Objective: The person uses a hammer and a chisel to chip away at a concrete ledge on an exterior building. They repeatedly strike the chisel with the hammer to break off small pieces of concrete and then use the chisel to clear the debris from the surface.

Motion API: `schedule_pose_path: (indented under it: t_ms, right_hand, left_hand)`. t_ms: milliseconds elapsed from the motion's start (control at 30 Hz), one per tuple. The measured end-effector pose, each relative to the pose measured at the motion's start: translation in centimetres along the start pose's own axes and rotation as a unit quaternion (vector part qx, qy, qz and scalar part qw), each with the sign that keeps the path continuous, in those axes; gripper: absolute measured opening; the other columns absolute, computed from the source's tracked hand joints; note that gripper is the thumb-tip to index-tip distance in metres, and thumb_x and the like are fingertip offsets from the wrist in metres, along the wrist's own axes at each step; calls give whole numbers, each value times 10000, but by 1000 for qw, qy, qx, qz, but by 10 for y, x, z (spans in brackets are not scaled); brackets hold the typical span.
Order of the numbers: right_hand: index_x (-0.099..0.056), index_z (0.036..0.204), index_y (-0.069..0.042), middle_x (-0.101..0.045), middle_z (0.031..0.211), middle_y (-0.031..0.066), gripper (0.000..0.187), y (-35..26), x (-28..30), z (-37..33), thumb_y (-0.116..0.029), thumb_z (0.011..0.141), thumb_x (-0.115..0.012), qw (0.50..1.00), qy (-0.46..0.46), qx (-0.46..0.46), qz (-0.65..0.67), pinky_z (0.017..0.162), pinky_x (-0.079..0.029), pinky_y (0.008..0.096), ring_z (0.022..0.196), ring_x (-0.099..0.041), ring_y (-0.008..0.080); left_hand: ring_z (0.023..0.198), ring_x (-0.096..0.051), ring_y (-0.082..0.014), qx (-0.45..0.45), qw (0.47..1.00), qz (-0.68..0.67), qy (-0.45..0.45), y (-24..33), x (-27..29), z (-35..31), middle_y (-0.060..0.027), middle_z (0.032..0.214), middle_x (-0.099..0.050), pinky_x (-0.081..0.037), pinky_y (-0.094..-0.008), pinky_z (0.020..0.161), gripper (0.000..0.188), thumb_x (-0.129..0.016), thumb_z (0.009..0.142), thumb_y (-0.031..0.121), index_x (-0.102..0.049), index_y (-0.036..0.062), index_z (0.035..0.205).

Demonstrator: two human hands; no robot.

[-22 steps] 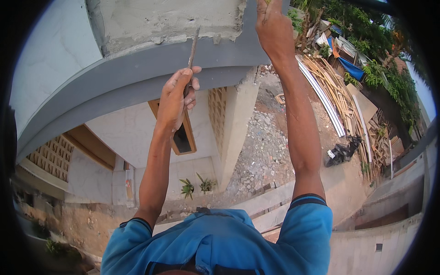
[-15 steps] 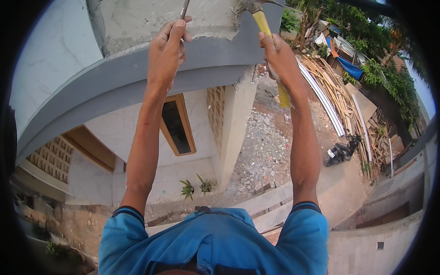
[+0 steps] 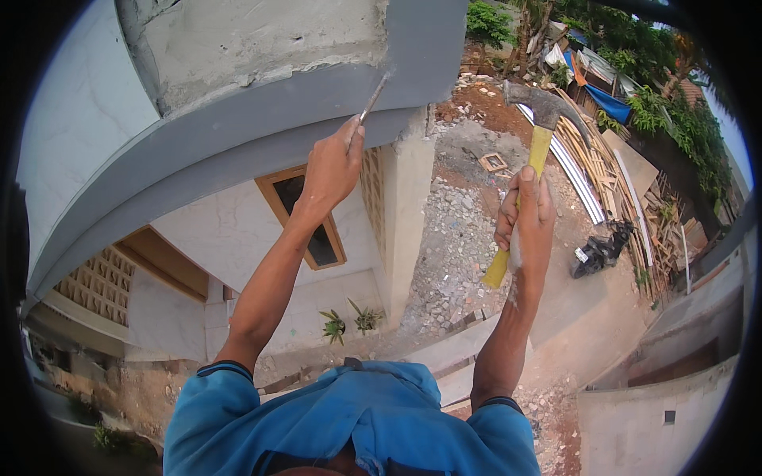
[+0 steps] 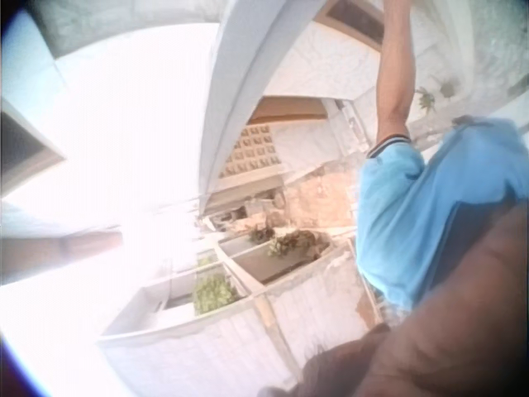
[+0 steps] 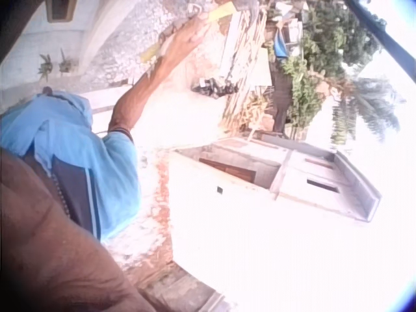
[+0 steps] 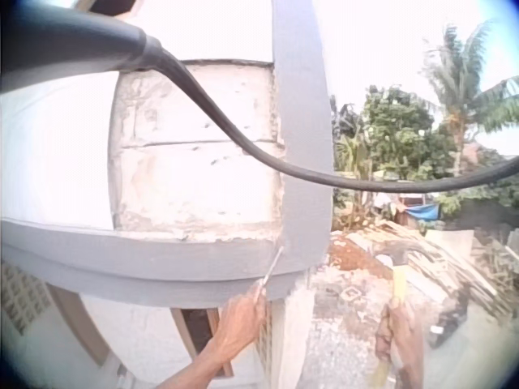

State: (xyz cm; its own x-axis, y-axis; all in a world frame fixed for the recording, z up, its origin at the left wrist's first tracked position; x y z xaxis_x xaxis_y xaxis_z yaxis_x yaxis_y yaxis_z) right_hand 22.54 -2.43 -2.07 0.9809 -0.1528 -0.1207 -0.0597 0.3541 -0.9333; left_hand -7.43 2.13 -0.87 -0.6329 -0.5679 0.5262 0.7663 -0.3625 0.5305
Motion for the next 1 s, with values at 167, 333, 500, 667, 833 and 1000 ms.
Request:
schedule_pose_path:
  t_ms: [167,333,500,667,833,1000]
  right_hand:
    - [-502,973,-85,-311,605,-62,411,-5,-20,-2,-485,1065,-484,999,-38,-8,25,363,-222,200,421,-275,15]
    - [-508,973,-72,-364,598,-53,429,12,-23,-8,-490,1065,-482,995,-95,-34,21,383,-263,212,431,-334,28]
    - [-499,965,-90,-342,587,-59,415,30,-4,-12,-494,1058,-492,995,-80,-52,22,360,-243,206,398,-299,18]
    - [-497,956,-86,-358,586,-57,403,33,13,-3,-474,1065,-484,996,-66,-54,29,356,-260,217,398,-319,25]
    - [-518,970,-60,-383,594,-44,386,24,3,10,-428,1077,-480,992,-110,-31,50,370,-276,226,412,-341,33]
    - [-549,1026,-39,-415,644,-33,391,-18,-23,25,-422,1077,-487,986,-150,25,71,383,-284,220,434,-365,30]
  left_hand:
    - [749,-607,-196,63,991,-107,-47,-28,-18,-42,-100,825,-663,-500,-357,743,446,-514,1045,314,-613,-25,1317]
    - [1100,-683,-338,101,986,-99,86,10,66,-14,-255,1203,-681,-514,-409,929,454,-456,1077,307,-583,-34,1349]
    - [1072,-700,-343,27,937,88,337,-29,167,-3,-224,1184,-705,-542,-406,913,388,-490,1073,248,-625,-21,1318]
    - [1042,-709,-355,22,933,183,309,-44,169,-14,-221,1170,-713,-553,-408,889,345,-522,1051,211,-668,-26,1255]
    - [714,-645,-196,69,992,-4,109,6,90,-19,-130,853,-702,-517,-333,697,377,-573,1026,268,-669,-25,1243]
    - [615,-484,-65,132,951,-270,66,17,66,-9,-12,752,-585,-433,-245,579,445,-536,1049,323,-605,-35,1304]
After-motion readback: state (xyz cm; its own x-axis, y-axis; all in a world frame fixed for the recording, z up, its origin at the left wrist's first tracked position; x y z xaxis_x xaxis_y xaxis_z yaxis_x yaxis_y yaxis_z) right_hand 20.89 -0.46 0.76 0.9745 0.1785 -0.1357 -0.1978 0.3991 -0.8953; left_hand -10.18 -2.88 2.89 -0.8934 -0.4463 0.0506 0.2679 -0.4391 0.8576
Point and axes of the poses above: each hand's wrist, its own z-axis towards the middle knuckle, its own x-axis out of the back of the hand, y = z × x, the point moved 9 cm from there along z, towards the middle knuckle
